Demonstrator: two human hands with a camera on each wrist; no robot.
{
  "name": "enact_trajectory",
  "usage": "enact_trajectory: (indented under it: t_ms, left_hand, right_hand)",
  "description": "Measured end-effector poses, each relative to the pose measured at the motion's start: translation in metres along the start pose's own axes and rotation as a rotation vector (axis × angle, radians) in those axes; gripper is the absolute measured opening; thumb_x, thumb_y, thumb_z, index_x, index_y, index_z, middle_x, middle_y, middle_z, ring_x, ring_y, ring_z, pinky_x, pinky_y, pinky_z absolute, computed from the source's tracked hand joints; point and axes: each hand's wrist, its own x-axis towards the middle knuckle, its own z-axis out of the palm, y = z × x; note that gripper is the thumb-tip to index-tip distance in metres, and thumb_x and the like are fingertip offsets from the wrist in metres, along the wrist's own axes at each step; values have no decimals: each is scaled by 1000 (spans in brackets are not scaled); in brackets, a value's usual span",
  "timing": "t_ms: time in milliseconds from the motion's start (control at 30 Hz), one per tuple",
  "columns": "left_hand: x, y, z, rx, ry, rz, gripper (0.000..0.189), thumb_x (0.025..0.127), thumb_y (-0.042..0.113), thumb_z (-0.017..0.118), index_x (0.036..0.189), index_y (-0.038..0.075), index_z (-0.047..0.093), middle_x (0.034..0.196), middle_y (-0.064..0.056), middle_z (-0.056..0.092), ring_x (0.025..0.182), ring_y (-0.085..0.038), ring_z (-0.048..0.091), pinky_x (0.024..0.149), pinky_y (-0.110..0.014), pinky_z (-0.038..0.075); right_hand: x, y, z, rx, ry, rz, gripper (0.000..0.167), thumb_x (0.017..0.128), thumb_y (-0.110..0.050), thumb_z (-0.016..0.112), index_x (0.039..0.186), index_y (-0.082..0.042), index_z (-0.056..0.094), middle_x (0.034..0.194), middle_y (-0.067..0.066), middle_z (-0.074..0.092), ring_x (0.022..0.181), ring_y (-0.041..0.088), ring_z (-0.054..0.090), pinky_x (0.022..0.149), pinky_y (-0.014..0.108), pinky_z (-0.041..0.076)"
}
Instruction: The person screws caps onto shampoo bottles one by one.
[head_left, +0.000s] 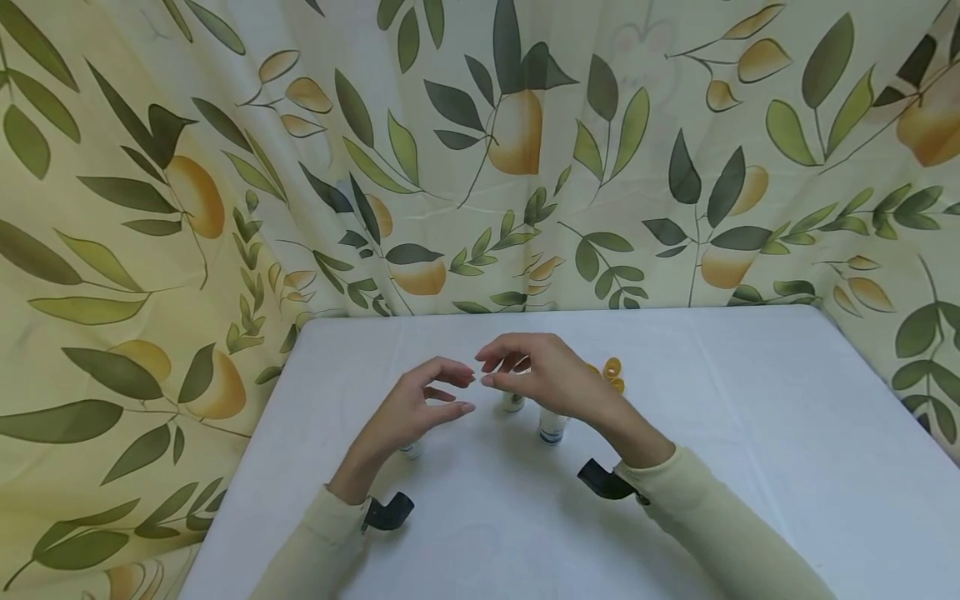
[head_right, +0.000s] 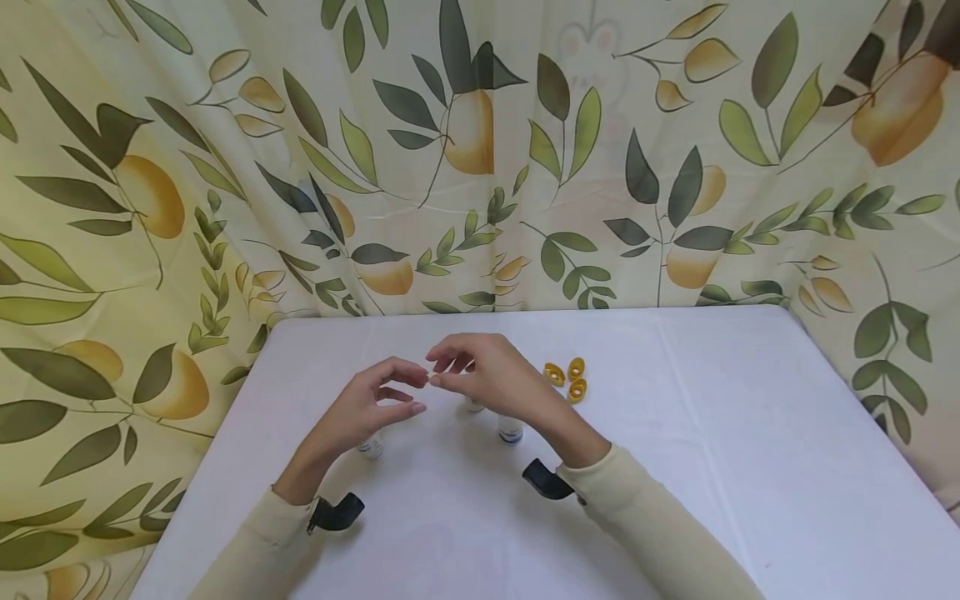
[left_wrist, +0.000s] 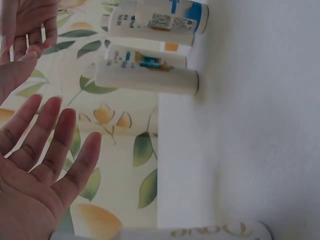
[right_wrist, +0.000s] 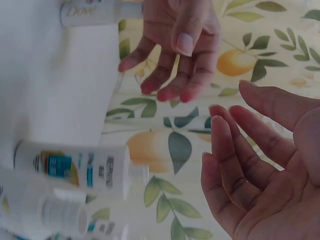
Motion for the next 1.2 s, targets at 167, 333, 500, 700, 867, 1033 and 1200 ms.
enact_trajectory:
  t_ms: [167, 333, 500, 700, 867, 1033, 1200]
  left_hand:
    - [4, 2, 8, 9, -13, 4, 45, 87, 21, 83, 127, 13, 63, 122, 1, 67, 115, -17, 63, 96, -39, 57]
    - [7, 0, 17, -5, -22, 16, 44, 88, 19, 82, 127, 11, 62, 123, -4, 67, 115, -17, 63, 95, -37, 57]
    - [10, -5, 28, -44, -31, 20, 44, 88, 15, 81, 128, 10, 62, 123, -3, 66, 116, -17, 63, 94, -37, 58]
    - [13, -7, 39, -103, -35, 27, 43, 89, 11, 80, 128, 8, 61, 125, -3, 66, 117, -20, 62, 95, -40, 58]
    - [14, -6, 48, -112, -37, 48, 43, 89, 9, 79, 128, 7, 61, 126, -6, 65, 117, -18, 62, 93, -36, 58]
    - [15, -6, 55, -133, -35, 52, 44, 89, 8, 78, 129, 5, 59, 128, -10, 64, 119, -23, 62, 95, -38, 58]
    - [17, -8, 64, -163, -38, 47, 45, 89, 8, 78, 130, 6, 58, 129, -14, 63, 122, -31, 61, 97, -45, 56]
  right_hand:
    - [-6, 8, -10, 6, 19, 36, 23, 94, -21, 75, 116, -19, 74, 108, -6, 72, 94, 13, 66, 90, 36, 58]
    - [-12, 19, -17, 5, 48, 62, 25, 93, -22, 76, 118, -21, 73, 107, -6, 72, 94, 12, 66, 90, 38, 56]
    - [-17, 31, -23, 11, 90, 65, 28, 91, -23, 79, 118, -21, 73, 107, -2, 73, 93, 13, 66, 91, 41, 55]
    - [-21, 44, -31, 18, 116, 60, 29, 91, -27, 78, 119, -20, 72, 111, -1, 73, 96, 15, 65, 94, 42, 54]
    - [-25, 53, -37, 20, 109, 52, 33, 91, -29, 79, 121, -19, 71, 114, 1, 72, 98, 16, 65, 94, 42, 55]
    - [-30, 62, -44, -1, 108, 20, 39, 88, -27, 82, 124, -19, 69, 116, -1, 71, 98, 16, 66, 93, 42, 56]
    - [-36, 73, -51, -39, 105, -1, 44, 87, -28, 83, 126, -15, 68, 116, 2, 71, 99, 15, 65, 92, 42, 56]
